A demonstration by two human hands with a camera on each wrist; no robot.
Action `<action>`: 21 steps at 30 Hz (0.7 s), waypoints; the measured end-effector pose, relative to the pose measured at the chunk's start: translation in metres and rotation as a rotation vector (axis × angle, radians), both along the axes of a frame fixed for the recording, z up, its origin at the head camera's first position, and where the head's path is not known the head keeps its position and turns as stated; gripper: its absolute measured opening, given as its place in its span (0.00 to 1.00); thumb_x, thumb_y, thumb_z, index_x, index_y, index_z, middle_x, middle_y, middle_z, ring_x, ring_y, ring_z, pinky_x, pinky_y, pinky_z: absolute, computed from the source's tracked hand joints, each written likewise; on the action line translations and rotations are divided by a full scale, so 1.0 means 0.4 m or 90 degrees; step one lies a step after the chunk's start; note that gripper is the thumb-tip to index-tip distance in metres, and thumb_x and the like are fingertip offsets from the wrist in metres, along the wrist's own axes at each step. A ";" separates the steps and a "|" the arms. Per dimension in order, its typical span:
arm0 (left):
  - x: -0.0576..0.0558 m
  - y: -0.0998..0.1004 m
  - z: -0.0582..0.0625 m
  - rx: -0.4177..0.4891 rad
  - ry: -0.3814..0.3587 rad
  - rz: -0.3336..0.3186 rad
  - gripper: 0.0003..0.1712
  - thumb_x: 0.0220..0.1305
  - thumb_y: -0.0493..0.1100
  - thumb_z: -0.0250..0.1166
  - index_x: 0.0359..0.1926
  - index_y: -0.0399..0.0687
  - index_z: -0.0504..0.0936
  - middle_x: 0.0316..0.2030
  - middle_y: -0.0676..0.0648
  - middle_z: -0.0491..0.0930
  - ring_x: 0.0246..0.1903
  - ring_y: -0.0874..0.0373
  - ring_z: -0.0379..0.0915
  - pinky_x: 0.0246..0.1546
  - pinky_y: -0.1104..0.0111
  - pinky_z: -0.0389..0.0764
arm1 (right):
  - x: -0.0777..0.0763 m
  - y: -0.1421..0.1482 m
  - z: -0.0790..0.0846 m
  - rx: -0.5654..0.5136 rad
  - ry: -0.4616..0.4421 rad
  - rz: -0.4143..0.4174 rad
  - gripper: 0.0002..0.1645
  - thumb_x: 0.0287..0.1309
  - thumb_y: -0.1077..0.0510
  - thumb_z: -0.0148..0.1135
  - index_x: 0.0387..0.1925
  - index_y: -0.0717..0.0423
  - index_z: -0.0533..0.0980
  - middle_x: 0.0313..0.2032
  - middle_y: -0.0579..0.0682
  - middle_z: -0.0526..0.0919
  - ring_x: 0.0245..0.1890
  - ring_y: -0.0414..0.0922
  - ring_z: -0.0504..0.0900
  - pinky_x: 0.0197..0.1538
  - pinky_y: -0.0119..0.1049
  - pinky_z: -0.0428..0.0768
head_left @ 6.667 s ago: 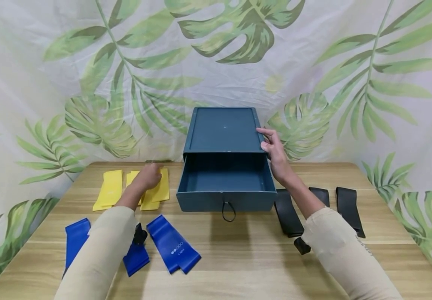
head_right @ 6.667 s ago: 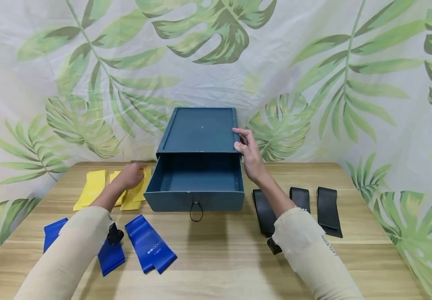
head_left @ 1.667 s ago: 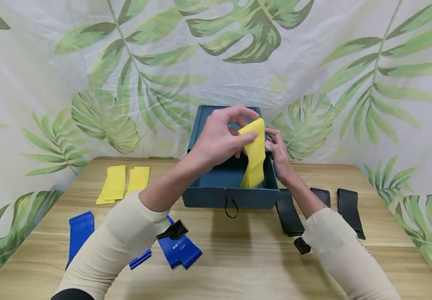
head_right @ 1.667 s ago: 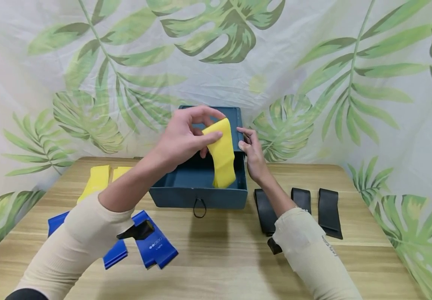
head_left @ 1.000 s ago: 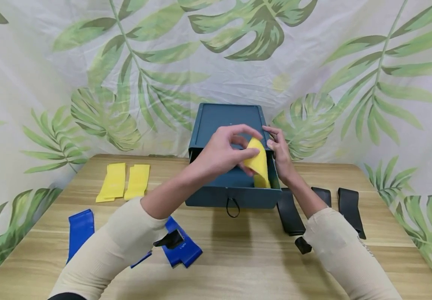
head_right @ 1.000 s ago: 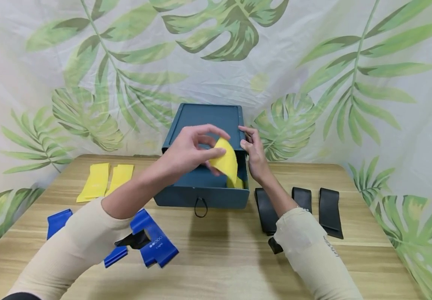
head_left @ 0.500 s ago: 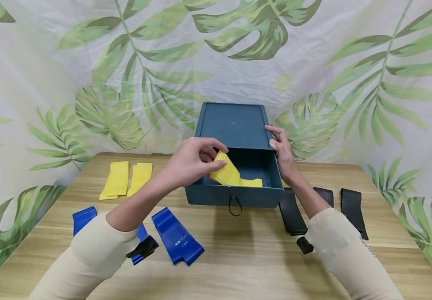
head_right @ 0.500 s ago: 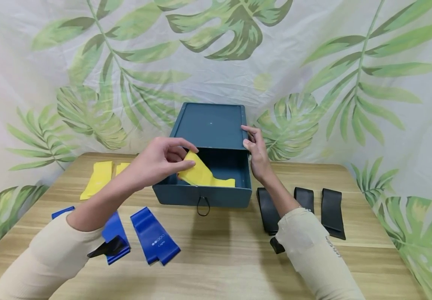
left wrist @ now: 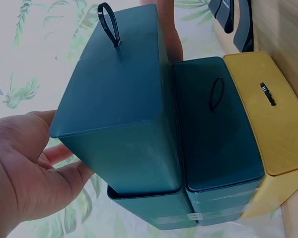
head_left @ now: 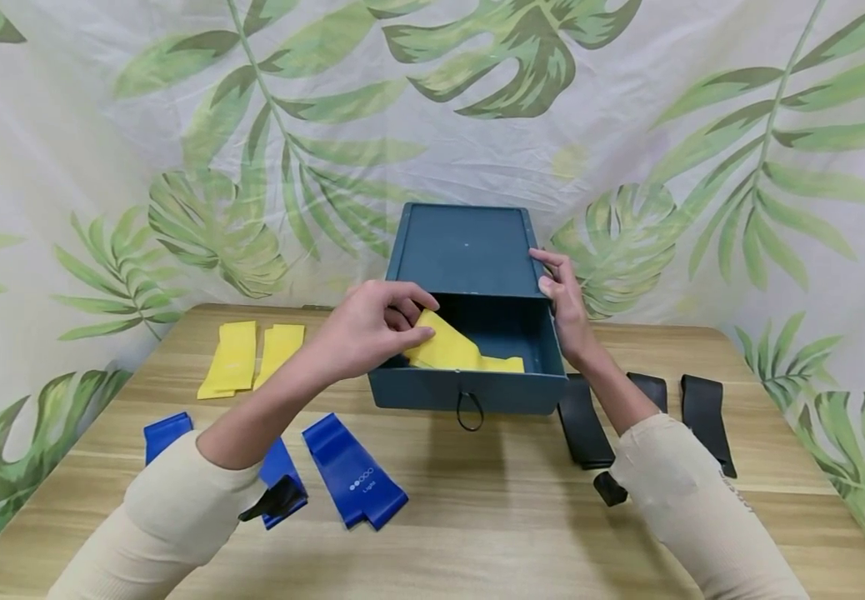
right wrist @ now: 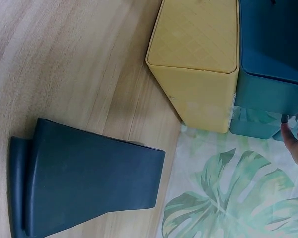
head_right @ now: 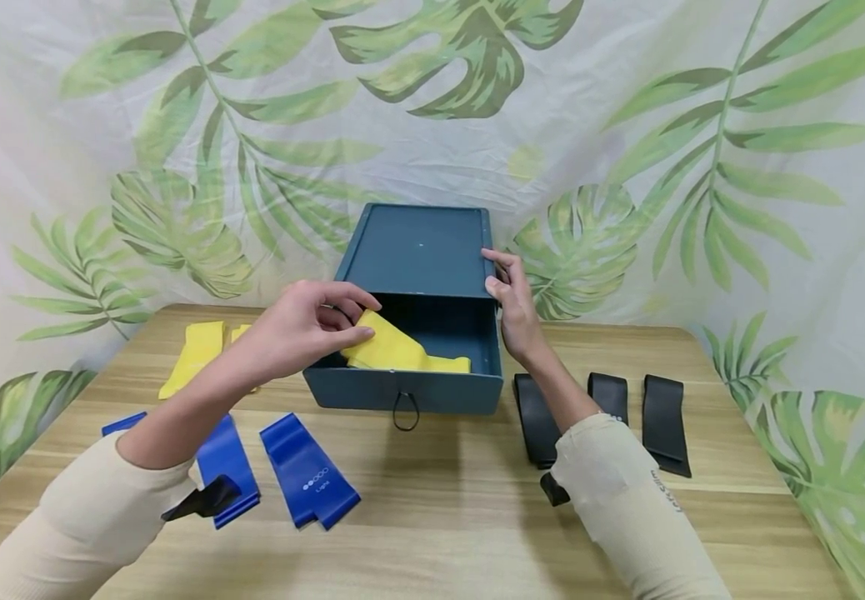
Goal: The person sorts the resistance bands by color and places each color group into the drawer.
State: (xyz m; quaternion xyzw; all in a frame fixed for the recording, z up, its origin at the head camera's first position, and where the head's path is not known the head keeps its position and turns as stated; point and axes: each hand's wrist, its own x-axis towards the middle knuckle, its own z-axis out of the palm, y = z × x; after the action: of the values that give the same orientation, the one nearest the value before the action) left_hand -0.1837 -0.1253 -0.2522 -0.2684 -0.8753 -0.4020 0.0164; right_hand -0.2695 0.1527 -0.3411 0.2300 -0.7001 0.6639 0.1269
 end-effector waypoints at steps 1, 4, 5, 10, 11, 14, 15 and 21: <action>0.001 0.001 0.001 -0.004 0.007 0.002 0.13 0.67 0.32 0.69 0.52 0.33 0.85 0.30 0.45 0.80 0.27 0.57 0.76 0.38 0.62 0.80 | -0.001 0.000 0.000 -0.001 0.000 0.001 0.36 0.68 0.52 0.42 0.72 0.68 0.60 0.78 0.63 0.53 0.75 0.60 0.58 0.74 0.60 0.56; 0.003 0.005 0.003 -0.017 0.026 0.010 0.13 0.66 0.31 0.69 0.52 0.33 0.85 0.29 0.45 0.78 0.26 0.56 0.75 0.37 0.62 0.79 | -0.003 -0.001 0.000 -0.002 0.003 0.001 0.36 0.68 0.52 0.42 0.72 0.69 0.60 0.78 0.63 0.53 0.75 0.60 0.57 0.74 0.60 0.55; 0.003 0.006 0.003 -0.021 0.028 0.013 0.14 0.66 0.31 0.69 0.52 0.32 0.85 0.29 0.46 0.77 0.26 0.56 0.75 0.37 0.62 0.79 | -0.003 0.000 -0.002 -0.003 0.003 0.000 0.36 0.68 0.53 0.42 0.72 0.69 0.60 0.78 0.63 0.53 0.76 0.60 0.57 0.75 0.60 0.55; 0.002 0.011 0.002 -0.027 0.036 0.032 0.14 0.65 0.28 0.68 0.51 0.32 0.85 0.30 0.45 0.76 0.27 0.55 0.73 0.35 0.63 0.77 | -0.004 -0.001 -0.001 -0.002 0.007 -0.001 0.36 0.68 0.52 0.42 0.71 0.69 0.60 0.78 0.63 0.53 0.77 0.60 0.55 0.75 0.61 0.54; 0.000 0.013 0.001 -0.026 0.040 0.036 0.13 0.65 0.28 0.67 0.51 0.32 0.85 0.30 0.44 0.76 0.27 0.54 0.74 0.35 0.63 0.77 | -0.003 -0.002 -0.001 -0.003 0.007 0.000 0.36 0.68 0.52 0.42 0.71 0.69 0.60 0.78 0.63 0.53 0.77 0.60 0.55 0.75 0.61 0.53; -0.004 0.019 -0.001 -0.029 0.058 0.049 0.13 0.65 0.27 0.67 0.50 0.31 0.85 0.31 0.43 0.76 0.27 0.52 0.74 0.36 0.62 0.77 | -0.004 -0.002 0.000 -0.005 0.007 0.000 0.36 0.68 0.52 0.42 0.71 0.69 0.60 0.78 0.63 0.53 0.76 0.60 0.56 0.75 0.61 0.54; -0.005 0.021 -0.001 -0.034 0.066 0.054 0.13 0.65 0.27 0.67 0.50 0.32 0.85 0.31 0.44 0.77 0.28 0.52 0.74 0.36 0.62 0.77 | -0.003 -0.002 0.000 -0.005 0.006 0.000 0.36 0.68 0.52 0.42 0.71 0.69 0.60 0.78 0.63 0.54 0.76 0.60 0.56 0.75 0.61 0.54; -0.004 0.031 -0.005 -0.100 0.134 0.081 0.13 0.64 0.25 0.67 0.50 0.30 0.85 0.26 0.45 0.73 0.26 0.52 0.69 0.32 0.63 0.75 | -0.001 -0.001 -0.001 0.000 0.004 -0.002 0.36 0.68 0.53 0.42 0.71 0.69 0.60 0.78 0.63 0.53 0.76 0.59 0.56 0.75 0.59 0.54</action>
State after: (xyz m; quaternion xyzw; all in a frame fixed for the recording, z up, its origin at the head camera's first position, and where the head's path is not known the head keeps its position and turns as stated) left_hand -0.1854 -0.1130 -0.2543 -0.2535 -0.9126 -0.3003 0.1127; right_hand -0.2698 0.1521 -0.3416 0.2312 -0.7000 0.6631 0.1299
